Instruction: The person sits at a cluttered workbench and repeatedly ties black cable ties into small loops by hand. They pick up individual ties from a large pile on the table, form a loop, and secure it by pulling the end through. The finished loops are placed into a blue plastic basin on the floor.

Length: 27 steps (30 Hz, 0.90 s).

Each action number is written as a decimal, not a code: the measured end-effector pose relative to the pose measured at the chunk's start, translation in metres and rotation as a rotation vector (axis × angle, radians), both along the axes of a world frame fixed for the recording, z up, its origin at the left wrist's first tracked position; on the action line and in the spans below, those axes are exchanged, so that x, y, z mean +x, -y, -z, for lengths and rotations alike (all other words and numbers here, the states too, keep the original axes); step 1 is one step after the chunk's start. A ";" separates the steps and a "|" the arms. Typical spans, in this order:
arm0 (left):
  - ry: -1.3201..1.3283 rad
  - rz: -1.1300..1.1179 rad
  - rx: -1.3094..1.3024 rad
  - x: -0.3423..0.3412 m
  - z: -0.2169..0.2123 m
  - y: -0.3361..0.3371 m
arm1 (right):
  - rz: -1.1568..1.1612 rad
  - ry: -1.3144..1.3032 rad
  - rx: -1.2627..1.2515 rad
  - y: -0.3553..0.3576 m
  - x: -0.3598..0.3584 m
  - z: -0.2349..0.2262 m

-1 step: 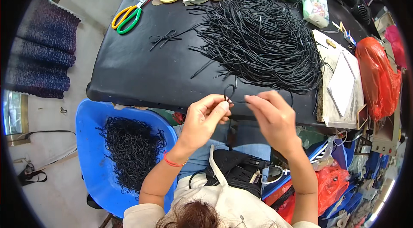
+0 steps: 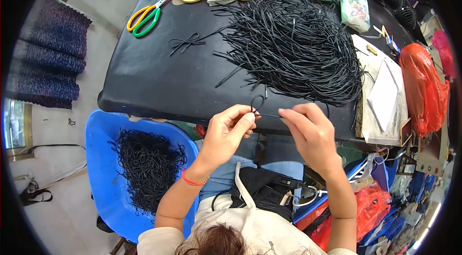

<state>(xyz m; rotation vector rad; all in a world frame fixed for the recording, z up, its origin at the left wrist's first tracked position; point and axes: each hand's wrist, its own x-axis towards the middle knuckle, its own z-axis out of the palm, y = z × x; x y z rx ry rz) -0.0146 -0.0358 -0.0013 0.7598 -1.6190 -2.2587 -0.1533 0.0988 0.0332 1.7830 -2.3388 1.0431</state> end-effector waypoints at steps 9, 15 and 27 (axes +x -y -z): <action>-0.155 0.160 0.255 0.006 -0.017 -0.001 | -0.019 0.518 -0.010 0.004 0.003 -0.001; -0.184 0.081 0.291 0.000 -0.002 -0.006 | 0.033 0.611 -0.032 0.001 0.028 0.002; -0.240 -0.128 0.228 -0.001 -0.001 -0.015 | 0.098 1.101 -0.011 0.002 0.032 0.002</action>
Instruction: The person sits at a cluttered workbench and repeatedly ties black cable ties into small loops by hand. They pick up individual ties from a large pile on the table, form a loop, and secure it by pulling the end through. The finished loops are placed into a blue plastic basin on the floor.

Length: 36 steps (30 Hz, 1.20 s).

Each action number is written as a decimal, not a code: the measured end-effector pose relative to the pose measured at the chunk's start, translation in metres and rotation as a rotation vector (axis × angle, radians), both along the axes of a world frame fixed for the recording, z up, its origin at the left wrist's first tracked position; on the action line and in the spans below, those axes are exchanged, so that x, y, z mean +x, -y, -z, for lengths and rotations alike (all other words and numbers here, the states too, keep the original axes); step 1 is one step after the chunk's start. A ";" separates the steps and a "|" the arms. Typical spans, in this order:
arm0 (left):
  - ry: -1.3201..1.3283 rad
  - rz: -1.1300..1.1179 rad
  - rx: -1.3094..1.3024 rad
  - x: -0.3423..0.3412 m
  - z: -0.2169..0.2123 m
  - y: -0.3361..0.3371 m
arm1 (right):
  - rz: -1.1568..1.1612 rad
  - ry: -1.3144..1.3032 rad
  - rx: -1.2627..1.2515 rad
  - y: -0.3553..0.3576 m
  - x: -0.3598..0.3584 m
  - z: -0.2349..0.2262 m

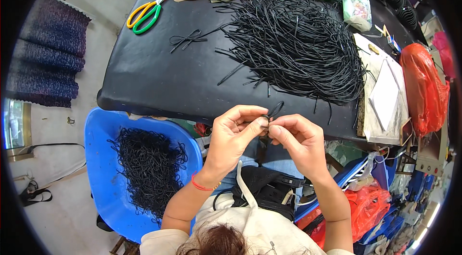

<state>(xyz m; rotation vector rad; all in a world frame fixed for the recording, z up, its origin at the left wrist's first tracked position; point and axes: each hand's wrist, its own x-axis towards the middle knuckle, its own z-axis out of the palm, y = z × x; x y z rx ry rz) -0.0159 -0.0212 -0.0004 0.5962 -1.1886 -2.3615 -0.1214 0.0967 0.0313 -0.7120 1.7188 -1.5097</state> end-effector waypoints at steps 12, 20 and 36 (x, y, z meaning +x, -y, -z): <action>0.029 -0.190 -0.337 -0.003 0.000 -0.015 | 0.151 -0.208 0.041 0.016 -0.006 0.001; 0.152 0.166 -0.275 0.005 -0.020 0.001 | 0.038 0.190 -0.045 0.012 -0.012 0.006; 0.104 0.292 -0.032 0.008 -0.012 0.004 | 0.051 0.200 -0.051 0.012 -0.008 0.003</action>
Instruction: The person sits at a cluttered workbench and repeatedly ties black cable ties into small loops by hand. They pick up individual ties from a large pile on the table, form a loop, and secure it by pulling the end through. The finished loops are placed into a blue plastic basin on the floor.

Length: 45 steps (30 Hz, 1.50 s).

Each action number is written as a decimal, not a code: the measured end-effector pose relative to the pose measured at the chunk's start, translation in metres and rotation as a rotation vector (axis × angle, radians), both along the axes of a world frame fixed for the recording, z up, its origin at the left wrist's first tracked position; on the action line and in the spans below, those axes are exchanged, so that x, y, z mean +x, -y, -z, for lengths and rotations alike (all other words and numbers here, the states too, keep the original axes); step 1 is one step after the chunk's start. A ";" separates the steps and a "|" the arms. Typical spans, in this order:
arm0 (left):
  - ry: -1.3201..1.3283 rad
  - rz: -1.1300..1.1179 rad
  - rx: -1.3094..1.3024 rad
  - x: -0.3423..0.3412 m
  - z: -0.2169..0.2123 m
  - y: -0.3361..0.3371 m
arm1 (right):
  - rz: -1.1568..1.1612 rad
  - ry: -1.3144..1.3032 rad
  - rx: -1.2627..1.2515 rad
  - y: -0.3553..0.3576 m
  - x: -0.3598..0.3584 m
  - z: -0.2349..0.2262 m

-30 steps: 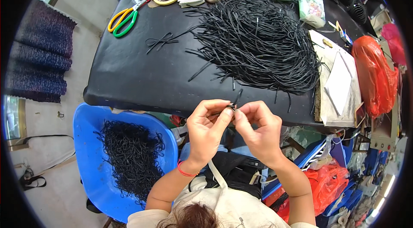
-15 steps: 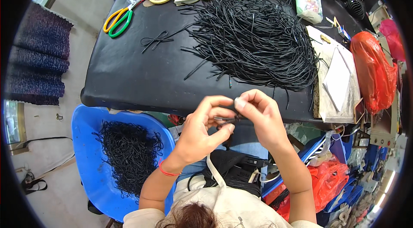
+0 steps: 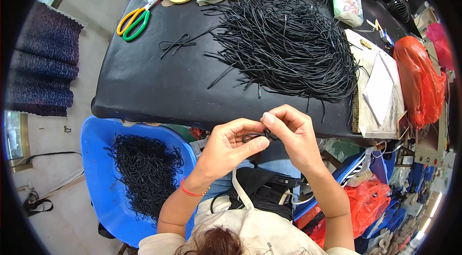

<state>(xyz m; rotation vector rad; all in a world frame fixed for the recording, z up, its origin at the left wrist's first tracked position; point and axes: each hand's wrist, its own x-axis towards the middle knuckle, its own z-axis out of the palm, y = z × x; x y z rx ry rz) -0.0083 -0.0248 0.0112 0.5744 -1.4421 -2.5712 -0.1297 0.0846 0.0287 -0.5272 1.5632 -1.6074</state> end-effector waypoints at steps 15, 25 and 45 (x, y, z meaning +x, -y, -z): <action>0.088 0.007 -0.146 0.001 0.002 0.000 | -0.031 0.005 0.040 -0.008 -0.001 0.000; 0.016 -0.484 -1.275 -0.006 0.005 -0.022 | 0.162 -0.973 -0.014 0.004 0.009 0.006; 0.052 -0.164 -0.178 -0.009 0.000 -0.018 | 0.002 -0.131 0.058 -0.002 -0.004 0.011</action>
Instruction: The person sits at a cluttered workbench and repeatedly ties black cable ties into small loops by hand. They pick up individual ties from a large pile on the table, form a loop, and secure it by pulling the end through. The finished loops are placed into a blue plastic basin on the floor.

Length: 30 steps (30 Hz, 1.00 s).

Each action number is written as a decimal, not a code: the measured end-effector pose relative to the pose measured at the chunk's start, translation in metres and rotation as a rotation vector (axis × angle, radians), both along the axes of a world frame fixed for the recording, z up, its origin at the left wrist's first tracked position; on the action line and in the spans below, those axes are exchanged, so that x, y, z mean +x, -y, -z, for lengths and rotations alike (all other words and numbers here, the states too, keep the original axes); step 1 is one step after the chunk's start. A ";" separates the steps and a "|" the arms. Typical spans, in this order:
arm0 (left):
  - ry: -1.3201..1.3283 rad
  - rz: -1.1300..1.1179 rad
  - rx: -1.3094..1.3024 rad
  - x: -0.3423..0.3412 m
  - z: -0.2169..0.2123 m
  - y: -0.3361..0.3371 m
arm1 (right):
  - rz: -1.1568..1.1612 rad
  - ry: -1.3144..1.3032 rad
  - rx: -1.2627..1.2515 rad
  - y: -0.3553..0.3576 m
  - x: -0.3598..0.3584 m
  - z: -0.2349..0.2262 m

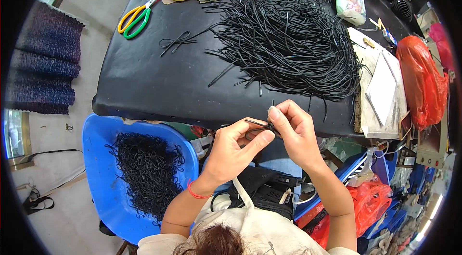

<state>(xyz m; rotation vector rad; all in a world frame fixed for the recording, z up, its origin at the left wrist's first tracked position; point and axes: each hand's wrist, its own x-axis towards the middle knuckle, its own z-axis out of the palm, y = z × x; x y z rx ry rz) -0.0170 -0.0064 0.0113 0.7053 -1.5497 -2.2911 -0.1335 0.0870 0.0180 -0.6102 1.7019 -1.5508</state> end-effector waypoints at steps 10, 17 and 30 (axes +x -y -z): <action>-0.033 0.062 0.014 0.004 0.006 0.002 | 0.027 -0.063 -0.027 -0.001 0.008 0.003; -0.032 0.031 -0.087 0.002 0.009 0.002 | 0.065 -0.168 -0.064 0.000 0.009 0.005; -0.068 -0.073 -0.378 -0.006 0.003 -0.013 | 0.172 0.128 -0.096 0.006 -0.001 0.002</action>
